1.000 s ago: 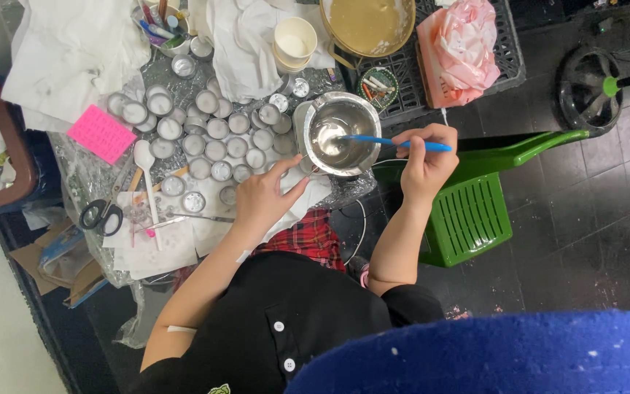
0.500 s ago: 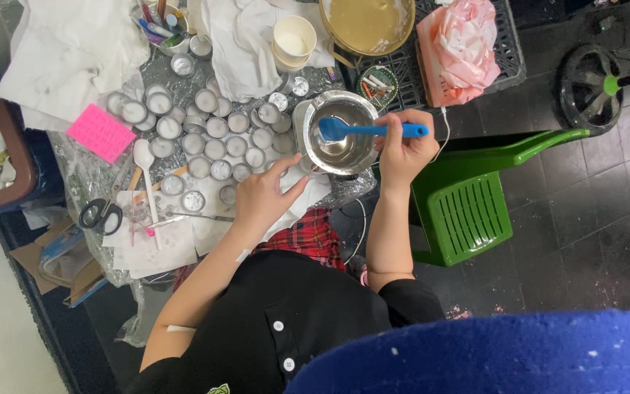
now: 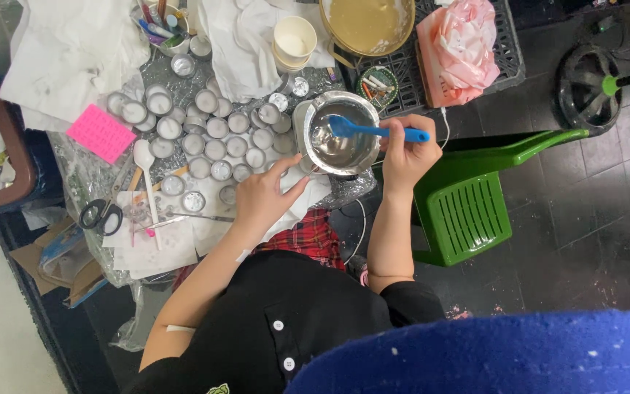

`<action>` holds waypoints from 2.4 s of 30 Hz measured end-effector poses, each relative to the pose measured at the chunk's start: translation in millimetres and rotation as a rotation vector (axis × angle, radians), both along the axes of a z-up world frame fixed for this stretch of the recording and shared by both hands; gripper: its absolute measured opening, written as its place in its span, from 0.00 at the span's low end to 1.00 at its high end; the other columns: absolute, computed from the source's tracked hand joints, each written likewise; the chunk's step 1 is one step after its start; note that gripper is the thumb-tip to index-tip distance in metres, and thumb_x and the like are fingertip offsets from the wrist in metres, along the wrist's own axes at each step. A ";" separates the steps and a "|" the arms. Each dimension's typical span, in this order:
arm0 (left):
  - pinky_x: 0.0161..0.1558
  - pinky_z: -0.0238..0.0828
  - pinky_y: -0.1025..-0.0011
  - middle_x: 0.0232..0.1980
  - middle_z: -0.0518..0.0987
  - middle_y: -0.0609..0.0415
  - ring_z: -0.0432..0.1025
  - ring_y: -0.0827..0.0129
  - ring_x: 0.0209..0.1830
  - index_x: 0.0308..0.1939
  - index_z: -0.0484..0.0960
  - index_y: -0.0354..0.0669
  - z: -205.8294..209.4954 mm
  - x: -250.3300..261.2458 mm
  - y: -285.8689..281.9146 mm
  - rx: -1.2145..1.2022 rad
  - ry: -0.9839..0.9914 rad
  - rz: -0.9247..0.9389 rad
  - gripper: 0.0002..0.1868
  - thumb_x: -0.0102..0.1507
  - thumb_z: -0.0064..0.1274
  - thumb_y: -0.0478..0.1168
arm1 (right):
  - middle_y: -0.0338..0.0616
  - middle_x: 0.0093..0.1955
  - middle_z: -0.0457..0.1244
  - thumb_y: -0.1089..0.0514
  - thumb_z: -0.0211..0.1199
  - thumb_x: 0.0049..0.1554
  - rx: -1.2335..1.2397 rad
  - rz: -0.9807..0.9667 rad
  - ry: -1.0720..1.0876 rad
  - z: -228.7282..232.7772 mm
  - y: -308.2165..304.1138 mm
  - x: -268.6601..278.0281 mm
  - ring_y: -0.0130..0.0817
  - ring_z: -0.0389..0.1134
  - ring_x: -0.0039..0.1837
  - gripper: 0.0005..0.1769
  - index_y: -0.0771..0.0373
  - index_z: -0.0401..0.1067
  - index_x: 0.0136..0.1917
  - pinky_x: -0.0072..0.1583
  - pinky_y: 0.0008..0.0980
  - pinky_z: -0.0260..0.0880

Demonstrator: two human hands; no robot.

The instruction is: The recorder is mixing candle wax in a metal pot using a blue spatula.

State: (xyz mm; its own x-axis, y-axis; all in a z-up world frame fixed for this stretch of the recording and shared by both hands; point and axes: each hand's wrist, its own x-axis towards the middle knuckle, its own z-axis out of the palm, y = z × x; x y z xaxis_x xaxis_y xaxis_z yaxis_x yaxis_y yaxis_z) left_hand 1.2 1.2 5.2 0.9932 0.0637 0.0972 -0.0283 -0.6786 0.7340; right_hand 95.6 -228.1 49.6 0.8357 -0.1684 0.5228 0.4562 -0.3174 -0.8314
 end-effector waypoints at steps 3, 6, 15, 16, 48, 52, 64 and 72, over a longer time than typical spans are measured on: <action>0.18 0.63 0.69 0.13 0.68 0.62 0.70 0.70 0.12 0.57 0.84 0.63 -2.8 0.5 -0.2 0.008 -0.001 -0.010 0.22 0.60 0.63 0.57 | 0.49 0.43 0.71 0.65 0.60 0.69 0.008 0.020 0.018 -0.9 -11.6 -1.7 0.24 0.69 0.39 0.05 0.68 0.66 0.51 0.43 0.22 0.70; 0.18 0.63 0.69 0.13 0.68 0.63 0.70 0.70 0.12 0.57 0.84 0.63 -4.1 0.4 -0.3 0.011 -0.013 -0.013 0.22 0.61 0.63 0.57 | 0.49 0.44 0.70 0.61 0.54 0.71 0.020 0.144 0.092 -3.3 -19.0 -7.0 0.27 0.70 0.43 0.07 0.67 0.63 0.53 0.46 0.24 0.72; 0.18 0.63 0.69 0.13 0.69 0.62 0.70 0.70 0.12 0.57 0.84 0.63 -2.3 0.3 0.2 -0.002 0.004 -0.012 0.22 0.60 0.63 0.57 | 0.48 0.38 0.70 0.56 0.47 0.73 -0.084 0.110 0.099 2.5 -34.4 -18.5 0.25 0.65 0.38 0.11 0.64 0.61 0.49 0.44 0.23 0.65; 0.18 0.63 0.69 0.13 0.69 0.62 0.70 0.70 0.12 0.57 0.84 0.64 -2.4 0.4 -0.1 -0.007 0.010 -0.016 0.22 0.60 0.63 0.57 | 0.48 0.38 0.70 0.56 0.47 0.72 -0.137 0.063 0.089 4.5 -33.7 -18.1 0.25 0.65 0.38 0.12 0.64 0.61 0.49 0.45 0.23 0.65; 0.27 0.70 0.74 0.30 0.83 0.61 0.79 0.77 0.24 0.54 0.78 0.44 -6.6 16.8 -0.3 -0.561 0.404 -0.315 0.23 0.63 0.58 0.54 | 0.50 0.45 0.67 0.67 0.58 0.69 0.125 0.154 0.151 -20.7 -36.8 -34.6 0.28 0.67 0.44 0.10 0.64 0.56 0.56 0.47 0.24 0.68; 0.20 0.62 0.75 0.29 0.82 0.57 0.74 0.76 0.18 0.60 0.71 0.47 -4.2 22.8 -11.0 -0.885 0.657 -0.395 0.23 0.64 0.53 0.51 | 0.50 0.50 0.69 0.70 0.60 0.67 0.015 0.114 0.214 0.5 -31.8 -40.9 0.28 0.71 0.47 0.13 0.66 0.57 0.60 0.49 0.24 0.73; 0.20 0.61 0.67 0.18 0.79 0.52 0.70 0.70 0.13 0.38 0.74 0.41 -16.7 13.0 -20.1 -0.361 0.310 -0.291 0.17 0.66 0.56 0.51 | 0.51 0.54 0.71 0.70 0.59 0.68 -0.221 0.051 0.119 36.6 -18.9 -12.7 0.32 0.76 0.49 0.07 0.70 0.63 0.57 0.53 0.29 0.79; 0.17 0.63 0.67 0.20 0.78 0.51 0.71 0.67 0.10 0.37 0.68 0.41 -0.1 21.5 -11.5 -0.423 0.482 -0.327 0.19 0.66 0.53 0.52 | 0.45 0.50 0.71 0.67 0.64 0.66 -0.390 0.081 0.104 50.8 11.7 -5.4 0.27 0.72 0.44 0.05 0.66 0.70 0.56 0.46 0.26 0.72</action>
